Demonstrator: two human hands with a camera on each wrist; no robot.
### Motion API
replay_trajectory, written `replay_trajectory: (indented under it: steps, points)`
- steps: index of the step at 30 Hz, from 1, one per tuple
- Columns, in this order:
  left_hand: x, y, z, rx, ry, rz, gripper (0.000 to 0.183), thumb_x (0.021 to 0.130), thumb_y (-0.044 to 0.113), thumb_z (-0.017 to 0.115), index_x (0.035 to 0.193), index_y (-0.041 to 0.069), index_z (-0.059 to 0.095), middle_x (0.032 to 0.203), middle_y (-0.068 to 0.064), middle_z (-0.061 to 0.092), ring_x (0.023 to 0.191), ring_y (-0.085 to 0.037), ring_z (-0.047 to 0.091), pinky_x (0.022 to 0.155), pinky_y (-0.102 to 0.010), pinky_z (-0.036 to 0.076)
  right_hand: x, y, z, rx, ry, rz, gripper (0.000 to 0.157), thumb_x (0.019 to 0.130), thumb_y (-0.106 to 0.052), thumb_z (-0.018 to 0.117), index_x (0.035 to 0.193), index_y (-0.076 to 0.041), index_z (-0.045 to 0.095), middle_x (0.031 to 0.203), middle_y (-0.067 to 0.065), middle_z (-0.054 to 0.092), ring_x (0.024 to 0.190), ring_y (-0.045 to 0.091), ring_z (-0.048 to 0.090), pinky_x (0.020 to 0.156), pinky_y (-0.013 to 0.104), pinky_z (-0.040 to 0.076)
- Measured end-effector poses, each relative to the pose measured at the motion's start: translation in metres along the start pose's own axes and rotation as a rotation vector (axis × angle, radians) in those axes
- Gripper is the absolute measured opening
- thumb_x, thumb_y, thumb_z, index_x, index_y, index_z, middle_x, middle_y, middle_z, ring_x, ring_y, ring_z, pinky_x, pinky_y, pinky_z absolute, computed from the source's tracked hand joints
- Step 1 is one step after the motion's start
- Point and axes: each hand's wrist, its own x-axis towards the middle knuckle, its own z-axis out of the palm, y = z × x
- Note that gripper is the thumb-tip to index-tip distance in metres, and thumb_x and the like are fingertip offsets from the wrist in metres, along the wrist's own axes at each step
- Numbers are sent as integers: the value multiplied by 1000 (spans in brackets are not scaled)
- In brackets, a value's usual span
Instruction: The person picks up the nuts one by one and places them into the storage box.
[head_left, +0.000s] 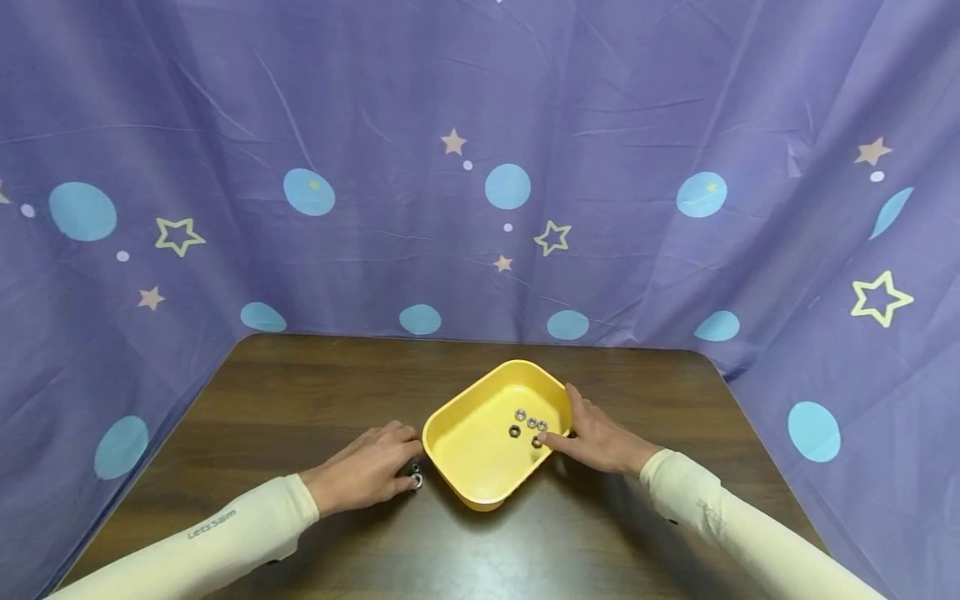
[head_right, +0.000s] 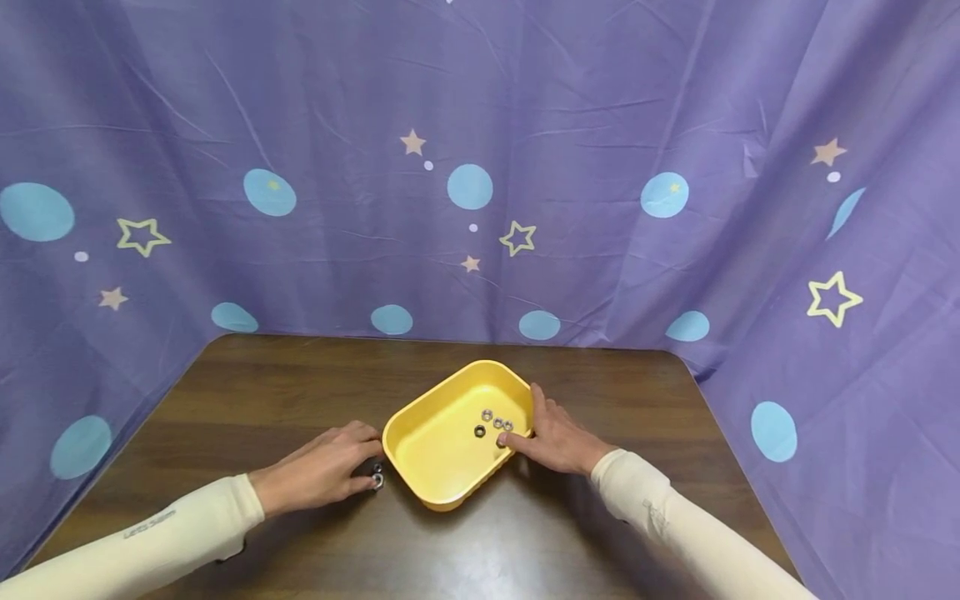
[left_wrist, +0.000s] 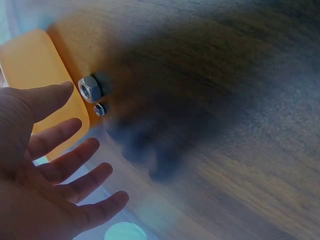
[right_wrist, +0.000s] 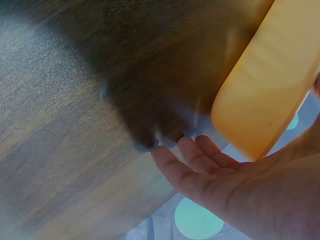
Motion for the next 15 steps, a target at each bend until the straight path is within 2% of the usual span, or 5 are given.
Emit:
replay_trajectory:
  steps: [3,9,15]
  points:
    - [1,0,1,6,3,23,39,83,32,83,117,19,70,114,0,65,105,-20,59,83,-47,54,0,1,0,-7,-3,2,111,89,-67,61,158,0,8,154,29,36,143,38,36,117,53,30]
    - [0,-1,5,30,15,93,26,80,27,84,100,18,70,102,3,64,95,-18,58,73,-42,53,0,0,-2,-8,6,1,111,88,-68,61,158,0,9,152,29,38,141,39,38,116,54,31]
    - [3,0,8,32,1,102,20,81,24,83,94,21,68,102,5,61,99,-18,57,75,-43,53,0,1,-1,-15,21,-8,107,89,-64,64,158,-1,12,146,28,45,136,38,44,113,53,35]
